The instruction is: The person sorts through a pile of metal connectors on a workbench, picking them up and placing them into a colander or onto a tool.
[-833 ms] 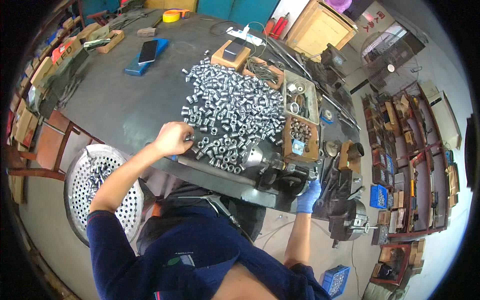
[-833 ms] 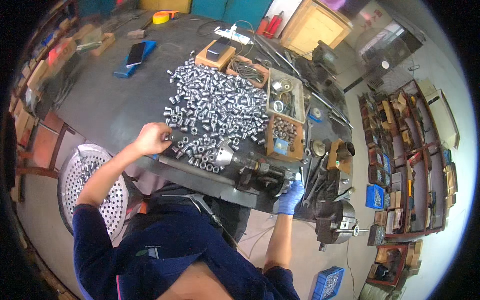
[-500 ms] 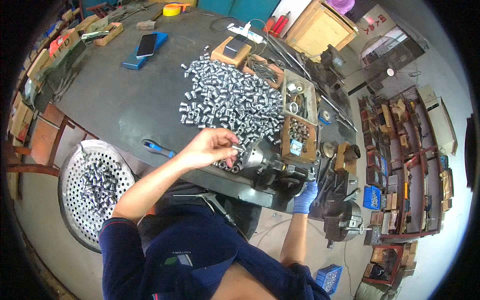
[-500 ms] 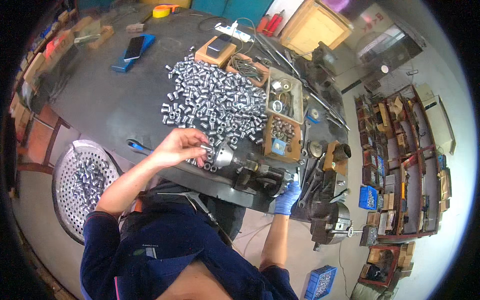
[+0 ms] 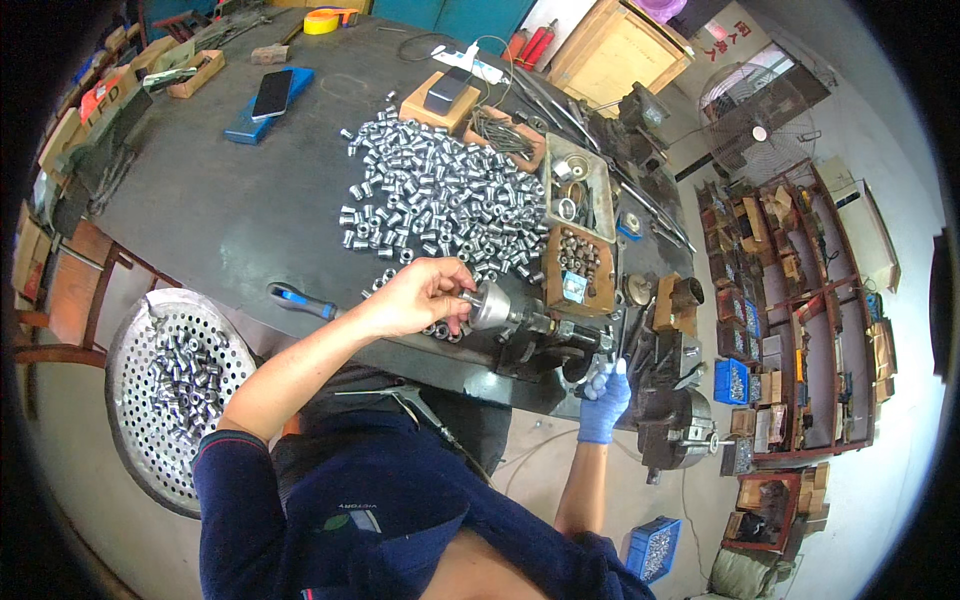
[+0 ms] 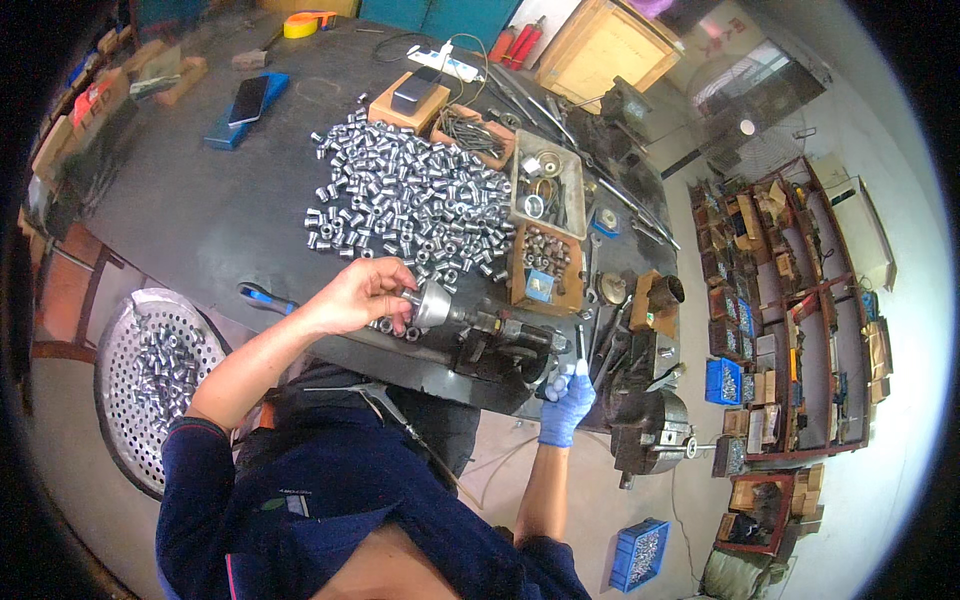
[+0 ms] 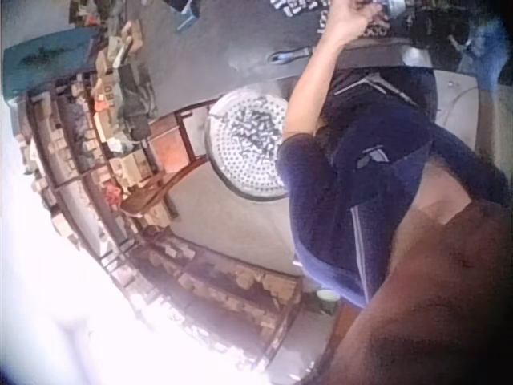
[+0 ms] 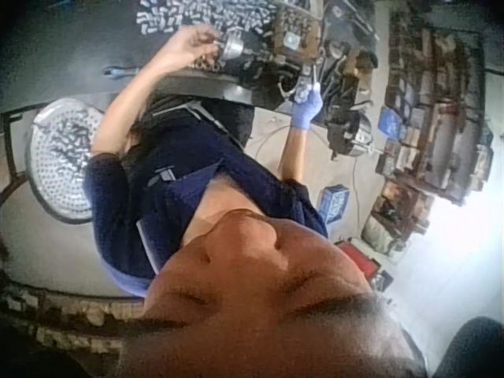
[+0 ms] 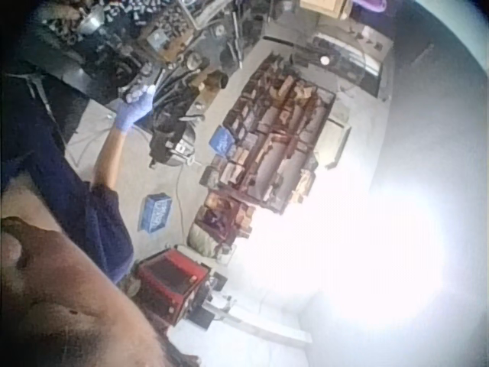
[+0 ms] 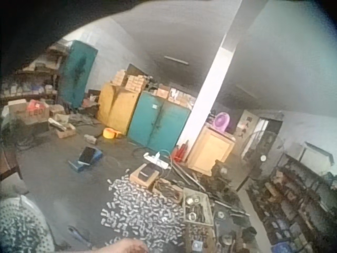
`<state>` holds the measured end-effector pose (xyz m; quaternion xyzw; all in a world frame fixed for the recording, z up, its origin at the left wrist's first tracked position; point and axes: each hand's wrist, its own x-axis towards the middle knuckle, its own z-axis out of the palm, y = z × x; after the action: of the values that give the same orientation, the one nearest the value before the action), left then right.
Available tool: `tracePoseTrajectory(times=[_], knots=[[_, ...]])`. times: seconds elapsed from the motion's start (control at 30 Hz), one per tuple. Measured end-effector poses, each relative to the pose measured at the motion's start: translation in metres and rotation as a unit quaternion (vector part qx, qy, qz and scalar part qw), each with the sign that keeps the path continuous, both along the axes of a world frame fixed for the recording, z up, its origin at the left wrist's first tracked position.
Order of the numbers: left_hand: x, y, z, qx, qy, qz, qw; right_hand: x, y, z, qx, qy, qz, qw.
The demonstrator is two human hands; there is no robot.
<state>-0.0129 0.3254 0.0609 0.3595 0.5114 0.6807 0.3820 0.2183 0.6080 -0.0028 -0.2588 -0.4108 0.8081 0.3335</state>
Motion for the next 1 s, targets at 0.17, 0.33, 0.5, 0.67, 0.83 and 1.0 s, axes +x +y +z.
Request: tracePoseTrajectory(times=[0.17,0.33,0.5,0.67,0.83,1.0], knots=[[0.002,0.000,0.000,0.014,0.021,0.001,1.000,0.014,-0.002,0.041,0.084,0.026,0.015,0.996],[0.005,0.002,-0.006,0.024,-0.002,0.013,1.000,-0.019,0.012,0.074,0.127,0.080,0.008,0.989],[0.004,0.002,-0.001,0.035,0.070,0.040,0.996,-0.063,0.052,0.068,0.045,0.160,0.093,0.982],[0.002,0.002,0.000,0.002,0.050,0.078,0.996,-0.084,0.089,0.010,0.023,0.100,0.072,0.992],[0.014,0.006,-0.003,0.022,0.000,0.106,0.994,-0.077,0.079,-0.041,0.103,-0.110,-0.067,0.986],[0.011,0.006,-0.005,0.016,0.049,0.122,0.991,-0.023,0.027,-0.034,-0.002,-0.037,-0.057,0.998]])
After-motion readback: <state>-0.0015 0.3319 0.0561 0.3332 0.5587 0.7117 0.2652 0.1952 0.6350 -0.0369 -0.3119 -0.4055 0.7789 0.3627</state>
